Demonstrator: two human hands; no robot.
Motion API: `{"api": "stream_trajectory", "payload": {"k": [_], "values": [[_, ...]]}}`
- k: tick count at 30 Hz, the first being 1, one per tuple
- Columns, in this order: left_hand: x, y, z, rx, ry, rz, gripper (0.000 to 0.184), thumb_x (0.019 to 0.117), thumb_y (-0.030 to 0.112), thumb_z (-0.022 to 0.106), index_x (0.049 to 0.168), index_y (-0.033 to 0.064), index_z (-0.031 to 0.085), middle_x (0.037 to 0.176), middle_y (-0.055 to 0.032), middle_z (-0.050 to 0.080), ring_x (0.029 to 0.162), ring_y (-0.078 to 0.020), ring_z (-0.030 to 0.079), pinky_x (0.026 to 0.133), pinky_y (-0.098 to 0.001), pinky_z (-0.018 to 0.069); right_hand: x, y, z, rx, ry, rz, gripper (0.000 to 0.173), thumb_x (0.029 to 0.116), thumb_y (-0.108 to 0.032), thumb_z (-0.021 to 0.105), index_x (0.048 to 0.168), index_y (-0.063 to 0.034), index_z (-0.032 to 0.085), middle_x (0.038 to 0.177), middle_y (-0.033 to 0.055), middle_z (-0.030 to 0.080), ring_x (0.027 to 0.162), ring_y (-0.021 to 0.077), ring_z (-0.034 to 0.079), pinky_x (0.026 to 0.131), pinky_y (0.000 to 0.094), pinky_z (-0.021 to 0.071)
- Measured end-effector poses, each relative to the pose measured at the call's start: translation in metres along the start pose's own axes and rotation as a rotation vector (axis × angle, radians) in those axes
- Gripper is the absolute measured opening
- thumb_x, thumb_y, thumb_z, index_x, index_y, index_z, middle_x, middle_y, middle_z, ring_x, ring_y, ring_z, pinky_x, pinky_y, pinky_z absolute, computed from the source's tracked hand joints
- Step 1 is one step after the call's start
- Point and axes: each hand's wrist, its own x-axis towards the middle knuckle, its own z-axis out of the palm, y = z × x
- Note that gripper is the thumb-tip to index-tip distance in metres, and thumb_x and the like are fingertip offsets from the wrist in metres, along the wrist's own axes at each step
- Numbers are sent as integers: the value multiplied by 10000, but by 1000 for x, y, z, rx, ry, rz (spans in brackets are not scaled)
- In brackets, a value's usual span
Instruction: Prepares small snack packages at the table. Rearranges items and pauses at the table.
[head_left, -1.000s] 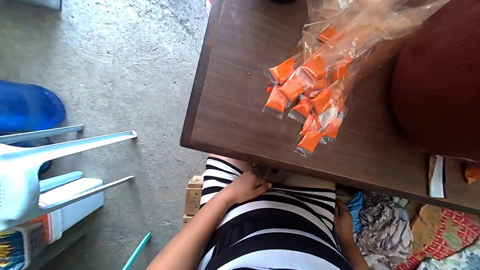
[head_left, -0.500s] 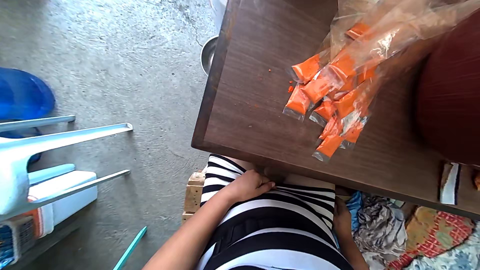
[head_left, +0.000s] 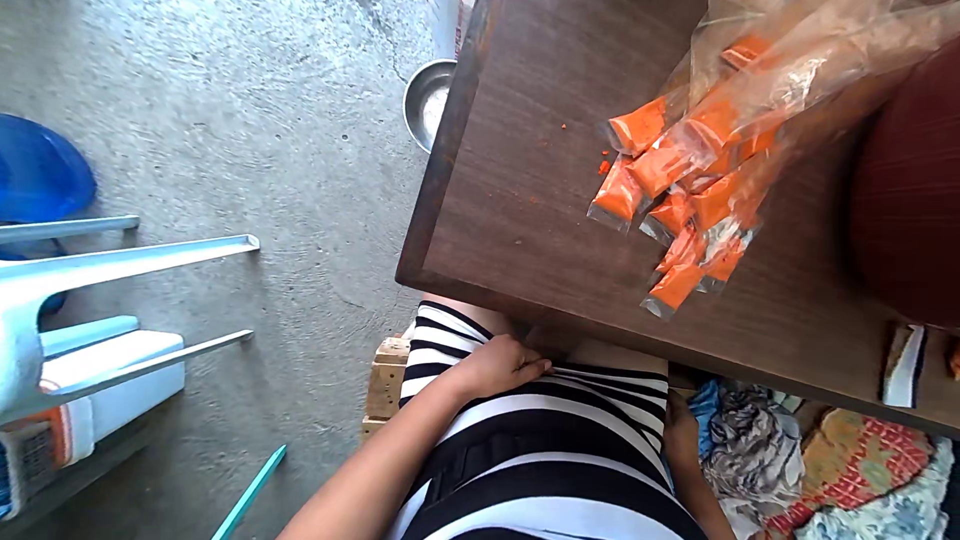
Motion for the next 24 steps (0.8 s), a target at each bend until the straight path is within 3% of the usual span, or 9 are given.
{"api": "stream_trajectory", "payload": {"k": [8, 20, 24], "values": [[3, -1, 1, -4, 16, 29, 449, 1075, 288, 480, 846, -11, 724, 755, -133, 675, 743, -235, 646, 718, -438, 491, -2, -3, -1, 37, 0, 29, 292, 1054, -34, 483, 1234, 127, 647, 1150, 325, 686, 1124, 427, 670, 1038, 572, 467], [3, 5, -2, -25, 5, 3, 443, 1070, 278, 491, 863, -33, 729, 828, -161, 706, 808, -257, 675, 761, -459, 508, -1, -5, -1, 31, 10, 45, 298, 1054, -32, 481, 1229, 152, 637, 1187, 340, 669, 1167, 447, 649, 1066, 566, 452], [3, 2, -1, -23, 15, 11, 446, 1068, 285, 493, 825, -19, 712, 769, -133, 672, 748, -226, 635, 717, -428, 484, 0, -4, 1, 41, 10, 44, 304, 1061, -46, 479, 1235, 144, 641, 1196, 326, 674, 1176, 432, 650, 1071, 555, 452]]}}
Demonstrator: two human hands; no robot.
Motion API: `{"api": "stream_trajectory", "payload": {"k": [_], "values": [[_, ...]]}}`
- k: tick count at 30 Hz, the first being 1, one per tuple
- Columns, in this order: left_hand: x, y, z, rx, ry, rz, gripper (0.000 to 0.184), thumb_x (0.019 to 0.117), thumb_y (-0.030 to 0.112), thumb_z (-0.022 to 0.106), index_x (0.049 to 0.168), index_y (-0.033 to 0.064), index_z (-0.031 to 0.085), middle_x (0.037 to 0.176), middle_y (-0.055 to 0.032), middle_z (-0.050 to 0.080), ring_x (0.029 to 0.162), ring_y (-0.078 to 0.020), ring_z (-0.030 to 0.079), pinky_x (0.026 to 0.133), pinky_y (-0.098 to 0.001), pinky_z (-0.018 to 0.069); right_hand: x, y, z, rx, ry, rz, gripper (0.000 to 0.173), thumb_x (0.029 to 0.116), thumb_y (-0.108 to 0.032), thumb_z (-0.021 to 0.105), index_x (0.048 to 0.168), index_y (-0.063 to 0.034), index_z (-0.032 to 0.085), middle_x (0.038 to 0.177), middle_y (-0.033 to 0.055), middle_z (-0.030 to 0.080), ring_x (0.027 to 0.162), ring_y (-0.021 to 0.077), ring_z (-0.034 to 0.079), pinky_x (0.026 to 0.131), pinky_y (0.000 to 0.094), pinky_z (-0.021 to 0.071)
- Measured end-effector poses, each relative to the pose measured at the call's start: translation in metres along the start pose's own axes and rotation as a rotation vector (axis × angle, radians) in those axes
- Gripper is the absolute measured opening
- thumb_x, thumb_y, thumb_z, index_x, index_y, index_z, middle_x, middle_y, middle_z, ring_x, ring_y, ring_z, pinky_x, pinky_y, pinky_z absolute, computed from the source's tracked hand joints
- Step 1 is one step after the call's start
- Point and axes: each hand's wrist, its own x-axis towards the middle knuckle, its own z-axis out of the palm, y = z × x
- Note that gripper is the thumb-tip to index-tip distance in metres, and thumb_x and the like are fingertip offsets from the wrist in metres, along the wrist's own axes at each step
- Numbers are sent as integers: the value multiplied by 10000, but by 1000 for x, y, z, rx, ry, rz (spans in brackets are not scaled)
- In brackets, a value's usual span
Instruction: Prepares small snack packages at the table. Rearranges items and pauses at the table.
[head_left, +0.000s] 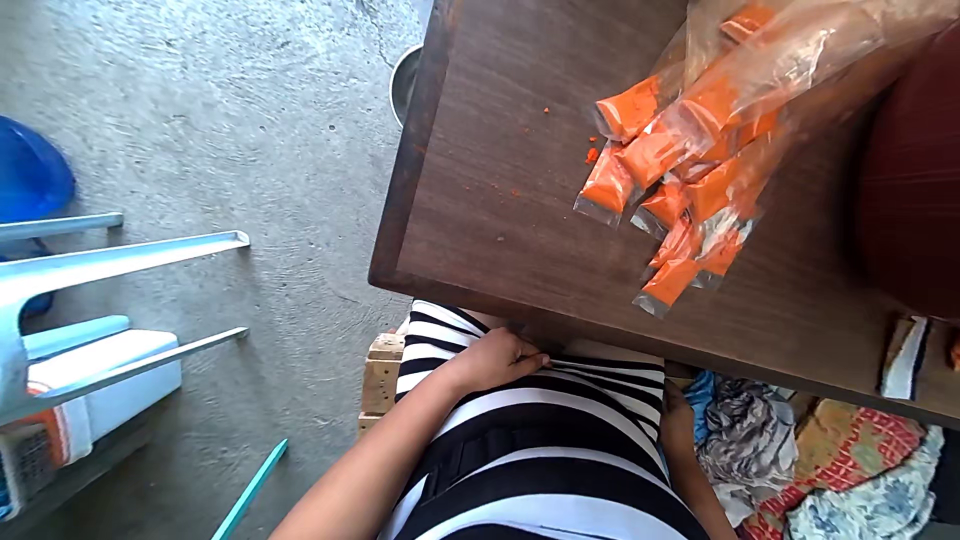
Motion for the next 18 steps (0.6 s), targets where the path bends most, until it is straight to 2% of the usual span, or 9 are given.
{"api": "stream_trajectory", "payload": {"k": [3, 7, 11, 14, 18], "values": [[-2, -3, 0, -4, 9, 8, 445, 1070, 293, 493, 836, -11, 720, 781, -128, 678, 758, -220, 638, 727, -425, 489, 2, -1, 0, 10, -12, 1, 317, 1066, -43, 467, 1269, 145, 621, 1236, 321, 662, 1215, 414, 635, 1102, 528, 435], [-8, -6, 0, -18, 23, 22, 442, 1079, 288, 473, 873, -2, 736, 795, -114, 685, 758, -202, 633, 737, -404, 486, 4, -6, 2, 0, -27, -6, 320, 1066, -47, 463, 1270, 143, 620, 1232, 323, 661, 1206, 419, 636, 1095, 536, 437], [-10, -6, -2, -87, 33, 42, 398, 1075, 265, 487, 942, 13, 764, 847, -80, 700, 758, -113, 609, 736, -316, 481, 9, -15, 1, -49, -45, -29, 315, 1066, -42, 460, 1252, 149, 628, 1219, 337, 660, 1200, 439, 635, 1091, 553, 433], [-12, -6, -4, -142, 26, 41, 370, 1075, 260, 491, 1021, 34, 779, 943, -70, 733, 854, -85, 645, 814, -296, 499, 10, -21, 1, -79, -67, -21, 315, 1069, -42, 455, 1249, 149, 629, 1210, 343, 660, 1190, 455, 634, 1083, 572, 430], [-10, -10, -6, -166, 21, 59, 371, 1077, 261, 485, 1037, 39, 780, 989, -85, 734, 942, -102, 658, 878, -314, 500, 9, -23, 0, -93, -55, -28, 308, 1062, -32, 459, 1235, 156, 633, 1208, 343, 660, 1191, 453, 633, 1084, 554, 435]]}}
